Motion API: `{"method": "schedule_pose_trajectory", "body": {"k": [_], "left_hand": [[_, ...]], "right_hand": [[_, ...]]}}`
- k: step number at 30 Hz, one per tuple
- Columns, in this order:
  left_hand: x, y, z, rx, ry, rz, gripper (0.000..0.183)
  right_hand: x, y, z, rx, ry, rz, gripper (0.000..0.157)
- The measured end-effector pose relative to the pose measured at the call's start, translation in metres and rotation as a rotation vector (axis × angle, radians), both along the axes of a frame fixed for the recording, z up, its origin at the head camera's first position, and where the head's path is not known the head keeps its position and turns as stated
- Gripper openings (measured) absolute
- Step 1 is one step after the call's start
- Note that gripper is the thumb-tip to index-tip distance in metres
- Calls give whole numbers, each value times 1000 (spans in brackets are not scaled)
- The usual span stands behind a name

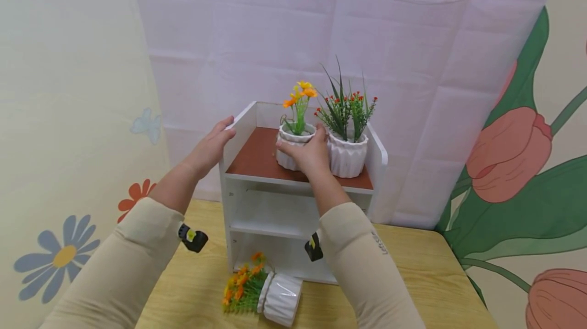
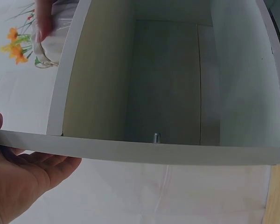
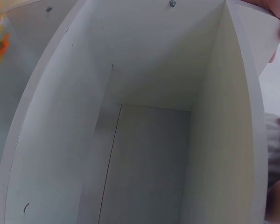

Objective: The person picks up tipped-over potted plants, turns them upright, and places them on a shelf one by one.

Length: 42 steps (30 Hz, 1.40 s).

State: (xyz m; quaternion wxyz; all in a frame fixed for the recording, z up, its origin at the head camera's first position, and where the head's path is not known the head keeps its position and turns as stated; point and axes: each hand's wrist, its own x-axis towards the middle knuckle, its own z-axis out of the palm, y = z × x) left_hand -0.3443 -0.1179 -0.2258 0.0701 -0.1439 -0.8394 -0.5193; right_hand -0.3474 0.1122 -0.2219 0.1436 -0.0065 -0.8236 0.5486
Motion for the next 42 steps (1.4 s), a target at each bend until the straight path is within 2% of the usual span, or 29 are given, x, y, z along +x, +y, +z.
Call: {"method": "schedule_pose_trajectory", "body": {"k": [12,18,26,42], "left_hand": [[-30,-6,-4,5,10,-70,63],[-31,-6,-5,13,13,-80,63],[-29,-5,-4,14,2,-78,63],[-29,-5,-6,18,10,-87,63]], "right_hand": [[-6,-1,1,42,20,-67,113],[0,2,1,28,31,-23,113],[12,9,1,38,-5,31,108],[32,15,-12,4,15,108,105]]}}
